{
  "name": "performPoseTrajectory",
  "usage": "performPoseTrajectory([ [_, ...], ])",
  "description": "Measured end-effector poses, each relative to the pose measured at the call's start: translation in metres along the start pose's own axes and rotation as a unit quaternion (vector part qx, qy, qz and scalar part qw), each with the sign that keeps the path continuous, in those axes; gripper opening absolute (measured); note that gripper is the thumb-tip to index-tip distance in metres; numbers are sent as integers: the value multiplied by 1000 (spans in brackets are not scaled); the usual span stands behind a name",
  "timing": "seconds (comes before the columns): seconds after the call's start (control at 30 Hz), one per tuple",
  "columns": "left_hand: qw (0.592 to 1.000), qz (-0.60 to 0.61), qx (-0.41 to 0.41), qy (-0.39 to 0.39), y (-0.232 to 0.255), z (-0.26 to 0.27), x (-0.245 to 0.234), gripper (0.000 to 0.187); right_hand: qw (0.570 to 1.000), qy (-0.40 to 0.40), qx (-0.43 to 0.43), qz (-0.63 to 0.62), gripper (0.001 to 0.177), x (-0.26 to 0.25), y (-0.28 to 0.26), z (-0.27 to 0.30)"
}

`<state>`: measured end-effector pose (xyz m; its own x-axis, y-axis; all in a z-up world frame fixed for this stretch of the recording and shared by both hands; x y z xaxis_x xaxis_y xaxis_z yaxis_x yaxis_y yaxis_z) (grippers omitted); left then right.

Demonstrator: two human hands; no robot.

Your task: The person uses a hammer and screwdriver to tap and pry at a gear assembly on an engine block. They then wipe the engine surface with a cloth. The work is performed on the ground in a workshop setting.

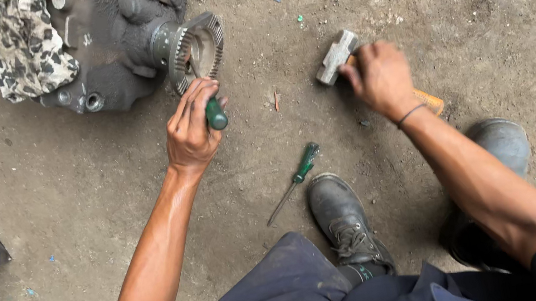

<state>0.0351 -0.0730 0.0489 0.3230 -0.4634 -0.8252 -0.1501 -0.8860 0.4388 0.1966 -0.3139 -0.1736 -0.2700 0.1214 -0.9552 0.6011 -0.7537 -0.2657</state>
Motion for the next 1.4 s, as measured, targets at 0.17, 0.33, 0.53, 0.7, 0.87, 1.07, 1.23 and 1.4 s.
performPoseTrajectory([
  [0.17, 1000, -11, -1, -12, 4, -6, -1, 31, 997, 46, -31, -46, 58, 7, -10, 8],
  [0.33, 1000, -21, 6, -10, 4, -3, 2, 29, 999, 42, -21, 4, 48, 1, -6, 16],
  [0.53, 999, -40, 28, -12, 1, -12, 5, 31, 965, 33, -17, -259, 36, -33, -36, 31],
  [0.7, 999, -20, 18, -22, 0, -3, 4, 36, 835, 257, -268, -406, 28, -148, -98, 83],
  [0.87, 999, -20, 29, -20, -10, 1, 11, 40, 704, 251, -435, -503, 15, -232, -130, 99],
  [1.07, 998, -39, 43, -35, -14, 1, 16, 44, 911, 43, -193, -361, 34, -184, -155, 59],
  [1.23, 999, -18, 37, -19, -8, 5, 14, 40, 838, 95, -291, -452, 21, -178, -142, 100],
  [1.4, 999, -9, 22, -28, -10, 3, 7, 37, 857, 79, -420, -287, 22, -167, -161, 97],
])
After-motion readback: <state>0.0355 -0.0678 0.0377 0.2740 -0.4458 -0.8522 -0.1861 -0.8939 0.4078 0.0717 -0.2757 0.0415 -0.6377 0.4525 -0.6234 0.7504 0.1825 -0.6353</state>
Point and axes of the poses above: each hand's wrist, its own z-axis away from the middle knuckle, its own x-axis out of the palm, y = z × x, the point moved 7 cm from there along -z, towards the middle knuckle, and after that the axes turned 13 degrees about z, right-handed, at the moved point
